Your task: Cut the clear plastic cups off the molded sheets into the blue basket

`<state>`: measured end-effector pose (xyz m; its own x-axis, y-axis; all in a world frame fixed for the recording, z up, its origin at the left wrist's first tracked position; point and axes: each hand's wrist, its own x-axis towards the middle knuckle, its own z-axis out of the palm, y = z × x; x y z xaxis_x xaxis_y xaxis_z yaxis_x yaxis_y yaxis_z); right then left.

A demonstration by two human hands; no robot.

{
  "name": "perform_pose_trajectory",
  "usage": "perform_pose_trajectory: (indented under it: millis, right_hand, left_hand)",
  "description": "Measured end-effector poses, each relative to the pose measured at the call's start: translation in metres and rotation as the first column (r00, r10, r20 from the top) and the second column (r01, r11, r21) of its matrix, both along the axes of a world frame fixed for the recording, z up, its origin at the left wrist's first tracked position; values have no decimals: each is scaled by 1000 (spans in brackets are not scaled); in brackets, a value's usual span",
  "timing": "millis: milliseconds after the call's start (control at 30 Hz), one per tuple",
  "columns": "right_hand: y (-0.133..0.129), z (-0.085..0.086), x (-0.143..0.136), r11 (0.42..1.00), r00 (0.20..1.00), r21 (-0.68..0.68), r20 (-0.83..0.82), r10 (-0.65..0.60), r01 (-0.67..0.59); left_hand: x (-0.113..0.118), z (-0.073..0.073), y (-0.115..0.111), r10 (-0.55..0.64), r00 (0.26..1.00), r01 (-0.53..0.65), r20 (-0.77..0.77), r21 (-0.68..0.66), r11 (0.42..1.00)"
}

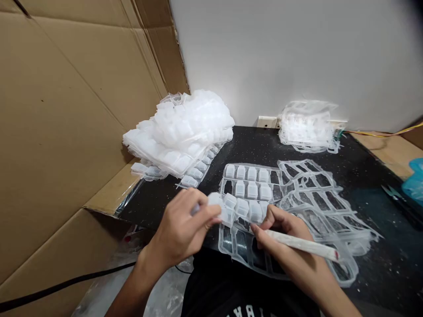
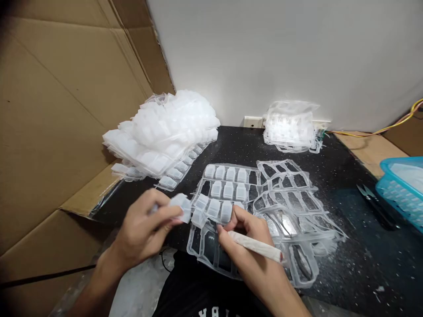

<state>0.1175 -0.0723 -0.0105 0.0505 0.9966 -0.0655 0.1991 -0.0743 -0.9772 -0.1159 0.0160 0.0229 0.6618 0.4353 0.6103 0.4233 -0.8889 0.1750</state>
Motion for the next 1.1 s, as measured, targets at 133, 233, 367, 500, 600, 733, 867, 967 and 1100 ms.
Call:
perform_pose_trajectory:
  millis: [133,233,367,500,600,733,867,967,1100]
  right_hand:
    - [10,1,-8,998,996,35,67,51,-54]
    - [17,0,-11,996,994,74,99,51,-58]
    - [20,-3,-11,996,995,76,94,39,-46]
    - [20,-5,-11,998,996,47,87,28,-32]
    - [21,-4,-12,998,996,50,83,21,-26]
    - [23,-4,-13,998,998,56,66,17,-20]
    - [26,-7,-14,999,997,52,76,-3,-1]
    - [27,-9,-14,998,997,56,78,3,-8]
    - [29,-8,-15,998,997,63,82,10,-15]
  left_hand:
    - [6,-7,-5,-18,963,46,-269,99,994]
    - [8,-10,3,-18,956,51,-293,106,993]
    - [9,-9,10,-75,949,103,-308,76,992]
    - [11,-3,10,-106,913,139,-394,55,989]
    - [13,1,10,-98,874,149,-475,69,986]
    - [15,2,13,-95,850,204,-518,158,966]
    - [16,-1,18,-139,862,277,-488,222,935]
    - [15,-1,20,-125,855,270,-503,227,936]
    - [19,-3,20,-130,851,286,-508,242,927]
